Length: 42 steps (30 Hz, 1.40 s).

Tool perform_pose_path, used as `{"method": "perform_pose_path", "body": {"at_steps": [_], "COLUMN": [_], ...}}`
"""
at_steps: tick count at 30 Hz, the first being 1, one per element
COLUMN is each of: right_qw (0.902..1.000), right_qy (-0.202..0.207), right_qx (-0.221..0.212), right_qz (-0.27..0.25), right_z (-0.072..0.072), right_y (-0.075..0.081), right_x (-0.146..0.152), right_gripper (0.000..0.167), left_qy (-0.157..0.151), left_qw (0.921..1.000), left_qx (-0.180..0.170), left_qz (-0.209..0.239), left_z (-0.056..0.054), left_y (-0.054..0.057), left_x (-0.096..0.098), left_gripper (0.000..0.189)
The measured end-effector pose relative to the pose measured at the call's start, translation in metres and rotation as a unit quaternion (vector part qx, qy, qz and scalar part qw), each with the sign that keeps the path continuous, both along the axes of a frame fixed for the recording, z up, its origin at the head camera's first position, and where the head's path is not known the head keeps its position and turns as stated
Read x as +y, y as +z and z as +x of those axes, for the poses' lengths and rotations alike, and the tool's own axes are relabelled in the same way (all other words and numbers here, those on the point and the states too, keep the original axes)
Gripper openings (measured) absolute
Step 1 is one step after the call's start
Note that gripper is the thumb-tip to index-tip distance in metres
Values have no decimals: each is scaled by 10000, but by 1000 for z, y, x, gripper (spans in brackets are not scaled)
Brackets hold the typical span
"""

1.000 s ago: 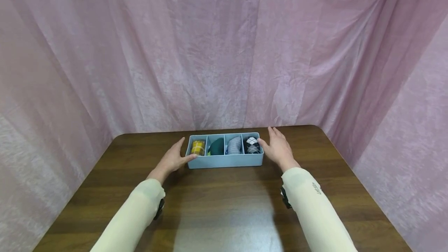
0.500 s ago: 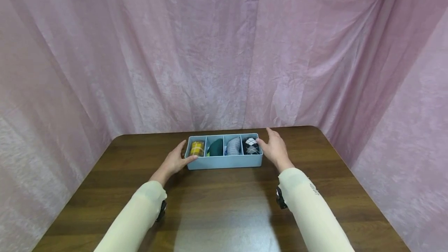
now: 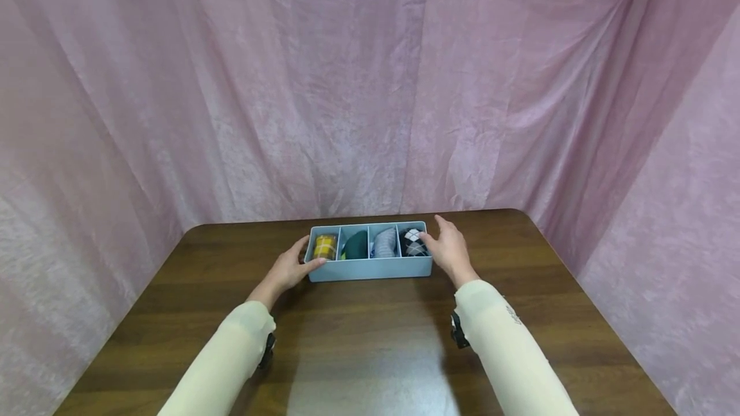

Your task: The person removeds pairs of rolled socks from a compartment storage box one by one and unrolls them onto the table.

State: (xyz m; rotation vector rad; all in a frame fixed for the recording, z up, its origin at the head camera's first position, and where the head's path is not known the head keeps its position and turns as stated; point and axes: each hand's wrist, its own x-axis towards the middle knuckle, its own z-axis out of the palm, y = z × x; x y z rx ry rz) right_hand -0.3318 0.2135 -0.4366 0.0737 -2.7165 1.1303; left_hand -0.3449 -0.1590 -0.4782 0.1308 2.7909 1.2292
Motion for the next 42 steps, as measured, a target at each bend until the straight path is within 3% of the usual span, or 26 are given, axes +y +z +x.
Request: {"method": "perform_pose_path", "body": {"at_steps": [15,25,33,42], "right_qw": [9993,9974,9943,9860], "right_qy": [-87,-462,-750,-1193], "right_qx": [47,159,390,527], "right_qz": [-364,-538,-656,-1037], "right_z": [1,2,0,-1], "right_y": [-1,-8,-11,-17], "right_x": [-22,-37,-48,-65], "right_gripper": [60,56,53,53], "left_qy": [120,190,202,274], "left_qw": [9997,9991,9992,9989], "left_qx": [-154,-331,-275,-302], "left_qz": [111,176,185,224], "left_z": [3,6,8,9], "left_y": [0,2,3,1], "left_x": [-5,-9,-11,-11], "left_gripper": [88,87,86,85]}}
